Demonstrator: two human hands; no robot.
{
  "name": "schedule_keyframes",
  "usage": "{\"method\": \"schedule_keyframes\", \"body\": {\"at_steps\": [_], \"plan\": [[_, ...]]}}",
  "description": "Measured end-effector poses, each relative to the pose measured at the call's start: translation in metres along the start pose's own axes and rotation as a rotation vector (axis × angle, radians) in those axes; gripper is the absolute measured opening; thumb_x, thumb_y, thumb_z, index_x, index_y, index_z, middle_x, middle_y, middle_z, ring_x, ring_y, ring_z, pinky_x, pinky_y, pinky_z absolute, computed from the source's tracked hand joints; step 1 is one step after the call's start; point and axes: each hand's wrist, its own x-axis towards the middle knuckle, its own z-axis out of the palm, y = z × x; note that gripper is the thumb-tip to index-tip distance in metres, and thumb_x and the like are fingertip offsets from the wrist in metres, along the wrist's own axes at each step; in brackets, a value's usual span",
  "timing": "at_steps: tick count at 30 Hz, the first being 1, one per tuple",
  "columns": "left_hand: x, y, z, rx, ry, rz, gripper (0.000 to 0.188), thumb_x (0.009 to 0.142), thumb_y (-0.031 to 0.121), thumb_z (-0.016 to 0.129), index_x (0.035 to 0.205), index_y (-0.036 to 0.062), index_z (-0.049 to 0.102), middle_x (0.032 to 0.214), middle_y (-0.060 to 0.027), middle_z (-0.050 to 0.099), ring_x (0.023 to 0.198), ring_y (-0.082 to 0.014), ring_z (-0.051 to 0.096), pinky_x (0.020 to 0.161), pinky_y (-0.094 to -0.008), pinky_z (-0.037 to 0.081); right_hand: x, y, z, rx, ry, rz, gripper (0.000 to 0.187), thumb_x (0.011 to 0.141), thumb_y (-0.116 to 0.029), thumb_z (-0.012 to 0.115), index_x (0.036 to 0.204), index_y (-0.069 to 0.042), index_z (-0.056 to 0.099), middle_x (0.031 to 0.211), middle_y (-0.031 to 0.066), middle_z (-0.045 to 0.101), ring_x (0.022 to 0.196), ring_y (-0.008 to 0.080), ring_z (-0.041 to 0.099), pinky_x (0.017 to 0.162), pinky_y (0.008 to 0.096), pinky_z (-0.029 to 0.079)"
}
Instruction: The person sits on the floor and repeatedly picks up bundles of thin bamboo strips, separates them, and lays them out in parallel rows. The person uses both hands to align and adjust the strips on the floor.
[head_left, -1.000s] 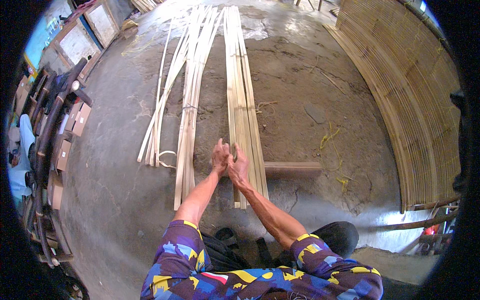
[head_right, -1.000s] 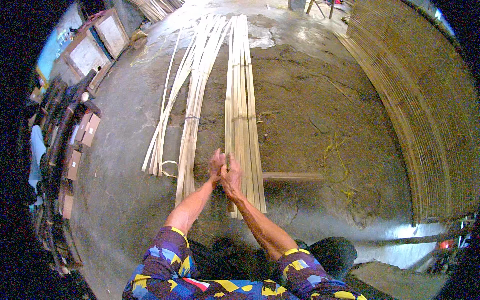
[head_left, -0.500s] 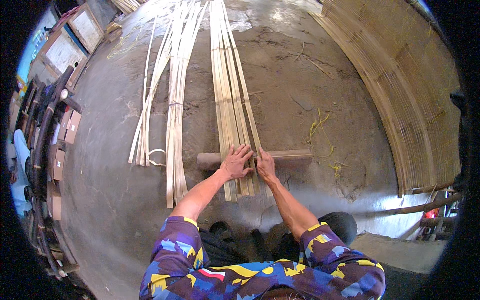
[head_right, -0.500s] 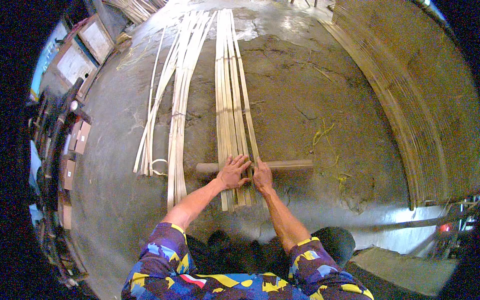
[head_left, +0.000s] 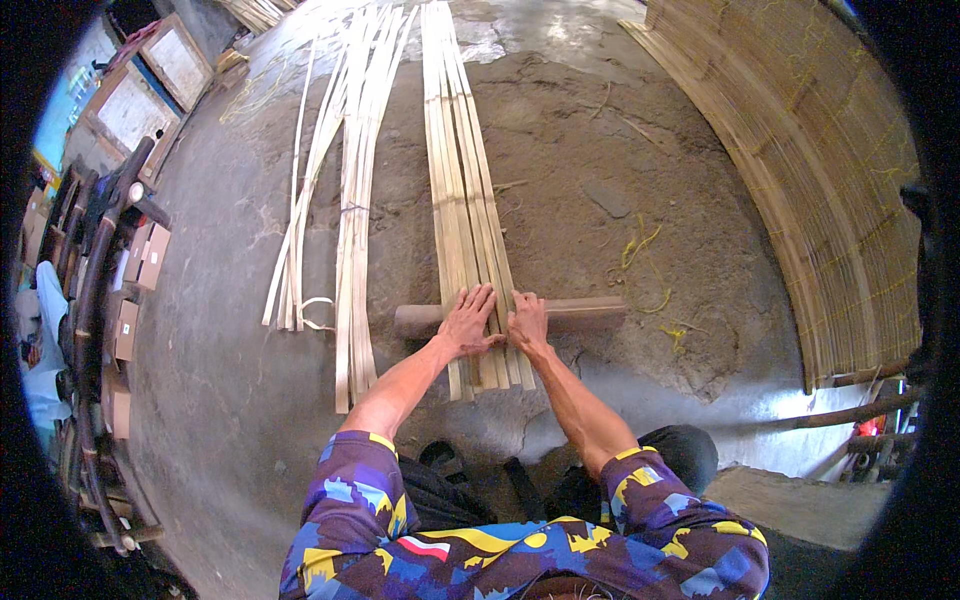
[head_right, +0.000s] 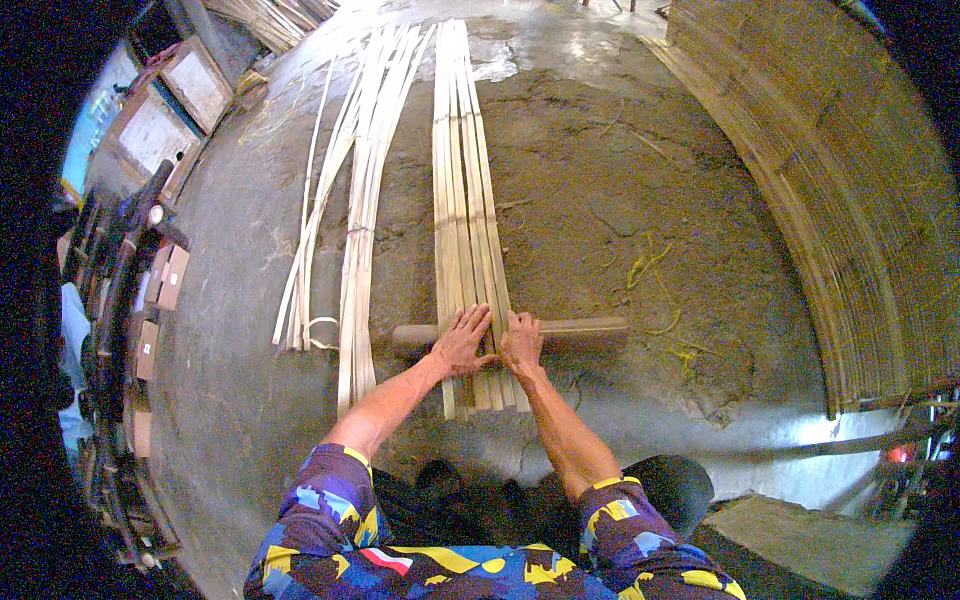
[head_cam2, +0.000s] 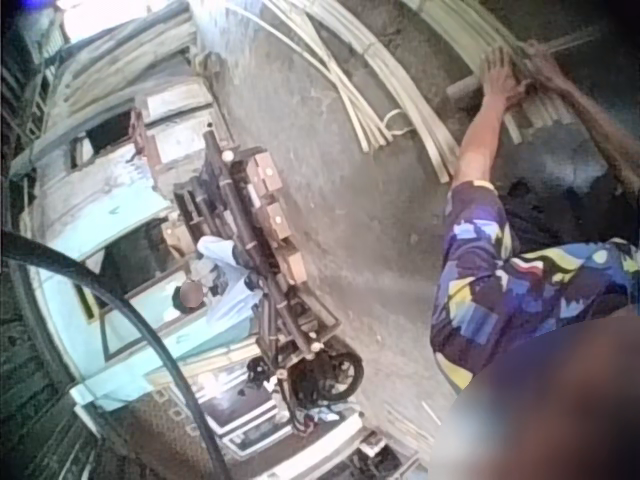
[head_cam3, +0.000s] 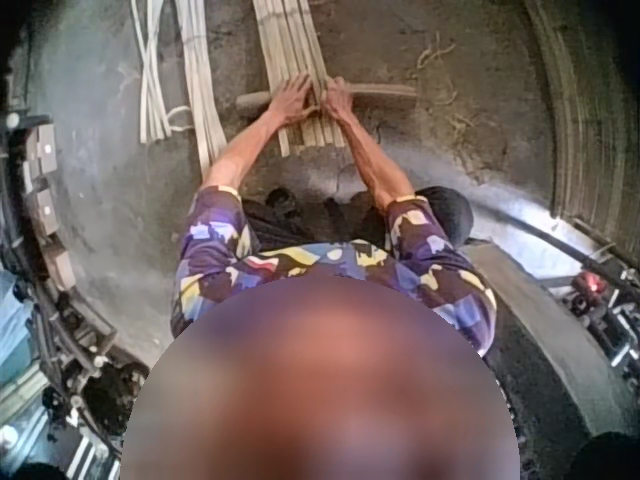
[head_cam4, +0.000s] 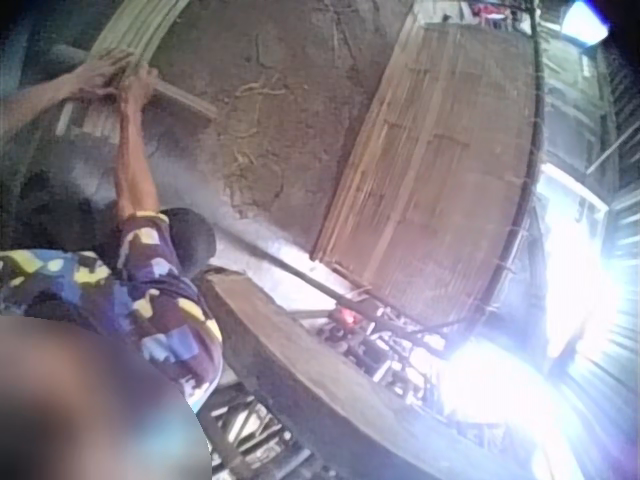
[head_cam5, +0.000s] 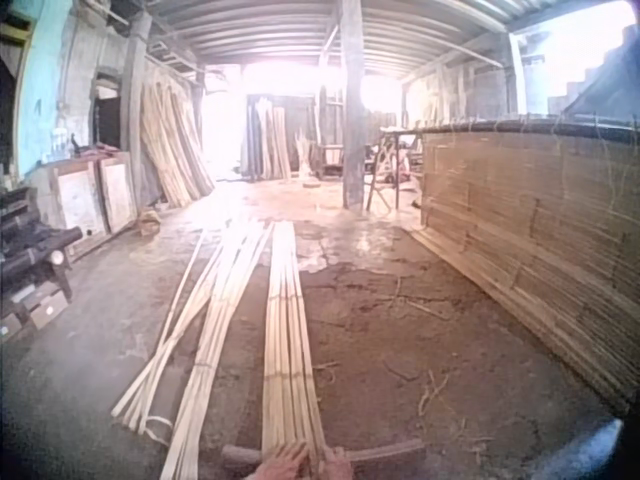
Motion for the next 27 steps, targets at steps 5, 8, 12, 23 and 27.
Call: {"method": "schedule_keyframes", "body": {"at_steps": [5, 8, 12, 23, 27], "plan": [[-0.003, -0.006, -0.001, 0.064, -0.027, 0.011, 0.091, 0.069, 0.058, 0.05, 0.13, -0.0002, 0.017, 0.138, -0.0155, 0.014, 0.128, -0.0302, 0.01, 0.104, -0.0425, 0.009, 0.001, -0.005, 0.003, -0.2, -0.03, -0.109, 0.038, 0.07, -0.017, 0.056, 0.108, -0.014, 0.053, 0.118, 0.0102, 0.042, 0.109, 0.0292, 0.038, 0.085, 0.0464, 0.033], [-0.006, -0.005, 0.0, 0.068, -0.025, -0.03, 0.089, 0.07, 0.059, 0.048, 0.132, 0.0024, 0.016, 0.138, -0.0159, 0.013, 0.128, -0.0298, 0.009, 0.104, -0.0436, 0.008, -0.003, -0.002, 0.005, -0.201, 0.031, -0.131, 0.035, 0.071, -0.017, 0.056, 0.106, -0.015, 0.055, 0.12, 0.0085, 0.041, 0.109, 0.0278, 0.039, 0.085, 0.0467, 0.032], [-0.011, -0.004, -0.001, 0.066, -0.016, -0.002, 0.085, 0.073, 0.056, 0.046, 0.133, 0.005, 0.014, 0.139, -0.0158, 0.011, 0.129, -0.0301, 0.008, 0.104, -0.0446, 0.007, -0.005, 0.0, 0.011, -0.204, 0.064, -0.091, 0.035, 0.071, -0.012, 0.055, 0.105, -0.012, 0.055, 0.121, 0.0107, 0.041, 0.106, 0.0296, 0.041, 0.086, 0.0445, 0.034], [-0.012, -0.003, 0.0, 0.077, -0.009, -0.012, 0.084, 0.073, 0.052, 0.05, 0.133, 0.006, 0.013, 0.139, -0.0145, 0.007, 0.129, -0.0302, 0.004, 0.103, -0.0466, 0.003, -0.004, -0.019, 0.007, -0.133, -0.037, -0.033, 0.038, 0.07, -0.007, 0.051, 0.108, -0.003, 0.053, 0.12, 0.0175, 0.038, 0.103, 0.035, 0.042, 0.084, 0.0418, 0.04], [-0.011, -0.005, 0.003, 0.094, -0.004, 0.007, 0.084, 0.072, 0.052, 0.049, 0.133, 0.006, 0.014, 0.139, -0.0142, 0.007, 0.129, -0.0306, 0.005, 0.103, -0.0478, 0.003, -0.007, -0.021, 0.01, -0.176, -0.042, -0.125, 0.037, 0.072, -0.008, 0.049, 0.109, -0.003, 0.052, 0.12, 0.0174, 0.037, 0.103, 0.0354, 0.042, 0.082, 0.045, 0.041]]}}
